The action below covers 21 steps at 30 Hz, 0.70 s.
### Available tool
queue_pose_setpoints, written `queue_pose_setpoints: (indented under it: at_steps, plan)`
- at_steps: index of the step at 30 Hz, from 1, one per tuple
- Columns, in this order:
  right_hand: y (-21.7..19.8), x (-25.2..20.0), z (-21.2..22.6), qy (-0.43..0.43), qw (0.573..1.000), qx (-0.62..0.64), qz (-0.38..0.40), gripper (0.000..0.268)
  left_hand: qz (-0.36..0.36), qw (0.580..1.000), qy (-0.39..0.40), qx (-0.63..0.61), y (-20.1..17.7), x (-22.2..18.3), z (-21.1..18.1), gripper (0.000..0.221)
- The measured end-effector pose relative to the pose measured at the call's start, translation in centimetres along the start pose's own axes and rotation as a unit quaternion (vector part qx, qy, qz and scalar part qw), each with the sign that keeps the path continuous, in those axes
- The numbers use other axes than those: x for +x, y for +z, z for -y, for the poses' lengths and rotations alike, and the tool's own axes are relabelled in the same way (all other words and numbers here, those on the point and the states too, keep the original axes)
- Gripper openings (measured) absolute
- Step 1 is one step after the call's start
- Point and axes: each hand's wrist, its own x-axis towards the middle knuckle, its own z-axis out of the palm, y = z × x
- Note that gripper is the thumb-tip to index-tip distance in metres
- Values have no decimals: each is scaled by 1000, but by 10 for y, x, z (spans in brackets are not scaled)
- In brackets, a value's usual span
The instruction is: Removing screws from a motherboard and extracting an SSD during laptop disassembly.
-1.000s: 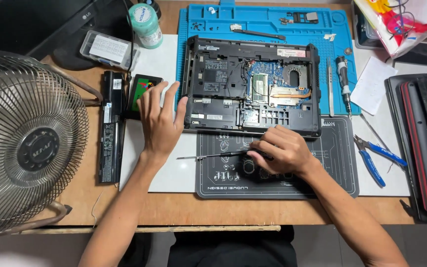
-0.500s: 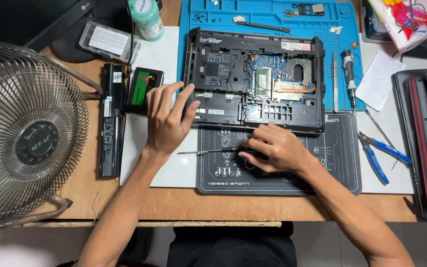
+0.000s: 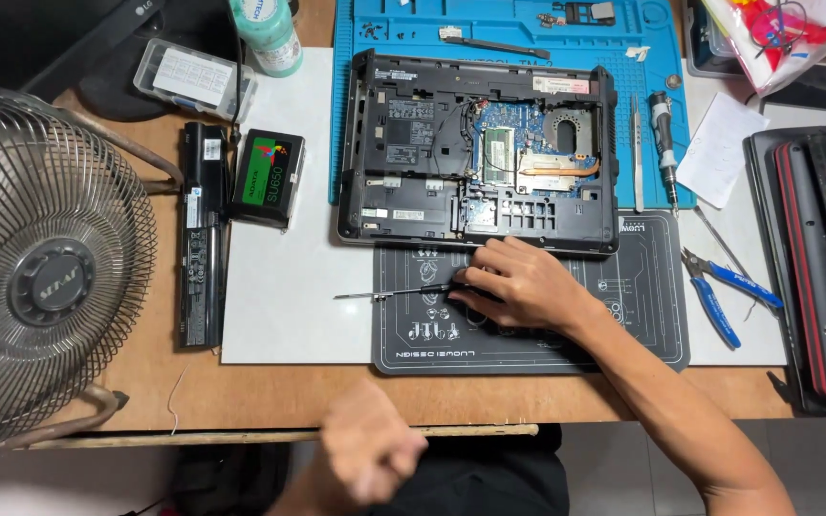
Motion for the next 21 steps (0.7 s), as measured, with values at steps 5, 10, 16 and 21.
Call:
queue_pose_setpoints:
  at_steps: [5, 10, 16, 21]
  plan:
    - [1, 0, -2, -1, 1000, 3, 9, 20, 169, 921, -351, -19, 150, -154, -46, 11]
    - [3, -1, -1, 9, 1000, 4, 8, 20, 339, 695, -634, -25, -23, -196, 29, 35]
    - [3, -1, -4, -2, 1000, 21, 0, 19, 401, 709, -580, -13, -13, -182, 36, 42]
    - [-3, 0, 0, 2, 999, 33, -1, 22, 461, 716, -524, 6, -6, -171, 31, 52]
